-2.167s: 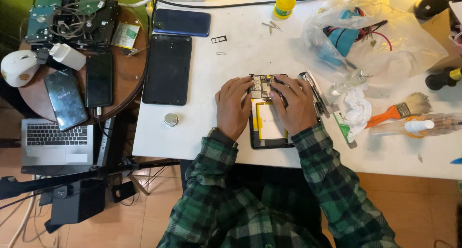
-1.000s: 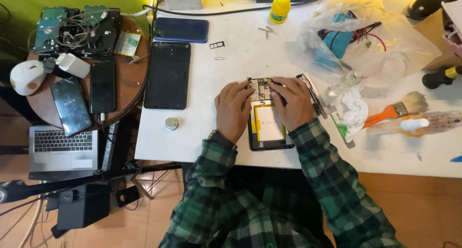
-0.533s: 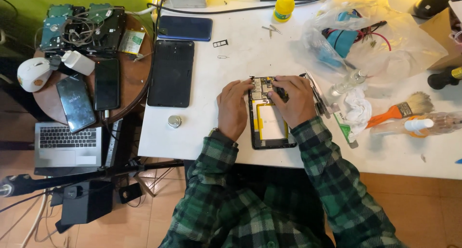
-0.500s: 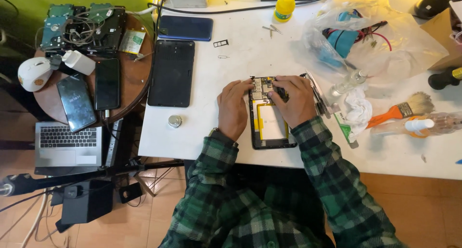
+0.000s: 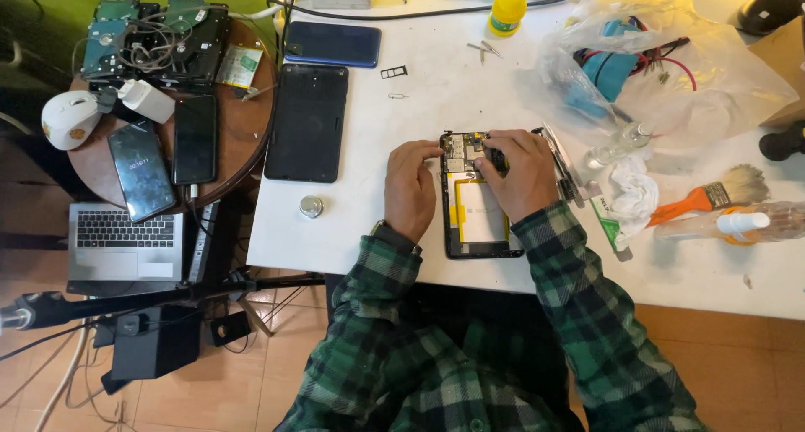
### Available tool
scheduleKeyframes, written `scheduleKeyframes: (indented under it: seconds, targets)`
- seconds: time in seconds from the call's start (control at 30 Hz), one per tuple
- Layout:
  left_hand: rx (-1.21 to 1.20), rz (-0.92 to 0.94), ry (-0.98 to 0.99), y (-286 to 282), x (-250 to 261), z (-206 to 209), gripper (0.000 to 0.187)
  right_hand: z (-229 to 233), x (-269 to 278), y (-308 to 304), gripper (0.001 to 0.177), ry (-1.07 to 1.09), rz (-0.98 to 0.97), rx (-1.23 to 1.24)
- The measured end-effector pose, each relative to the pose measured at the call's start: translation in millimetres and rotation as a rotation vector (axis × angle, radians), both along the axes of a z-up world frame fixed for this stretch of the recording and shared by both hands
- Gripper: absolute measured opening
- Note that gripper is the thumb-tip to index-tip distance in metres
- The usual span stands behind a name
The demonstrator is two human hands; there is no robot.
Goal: Repairing a tablet by cleaning components and reassembling internal parts like the motherboard and battery.
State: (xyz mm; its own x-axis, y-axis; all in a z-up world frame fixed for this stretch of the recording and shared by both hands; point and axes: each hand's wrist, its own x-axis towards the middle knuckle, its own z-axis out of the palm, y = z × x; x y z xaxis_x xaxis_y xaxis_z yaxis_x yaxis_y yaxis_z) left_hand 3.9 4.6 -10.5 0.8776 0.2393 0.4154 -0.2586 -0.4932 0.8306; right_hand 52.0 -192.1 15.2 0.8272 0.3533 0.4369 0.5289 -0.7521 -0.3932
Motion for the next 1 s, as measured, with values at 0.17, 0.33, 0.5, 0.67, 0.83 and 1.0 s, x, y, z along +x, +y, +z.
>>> scheduleKeyframes:
  seconds: [0.17, 0.33, 0.5, 0.67, 0.83, 1.0]
  targets:
    - [-0.069, 0.046, -0.057, 0, -4, 13, 0.037, 8, -4, 2, 0.028, 0.041, -0.009, -0.019]
    - [-0.032, 0.193, -0.114, 3, -6, 28, 0.037, -7, -3, 0, 0.028, -0.065, 0.006, 0.013]
    - [-0.15, 0.336, -0.149, 5, -9, 40, 0.043, -17, -1, -2, 0.022, -0.121, 0.04, 0.15]
    - [-0.143, 0.331, -0.106, 8, -10, 38, 0.042, -14, -4, 3, 0.019, -0.145, 0.031, 0.247]
    - [-0.076, 0.273, -0.114, 2, -8, 39, 0.039, 1, -7, 4, 0.018, -0.205, 0.021, 0.371]
    - [0.016, 0.102, -0.175, -3, -6, 44, 0.031, 21, -13, -14, 0.014, -0.448, -0.15, 0.503]
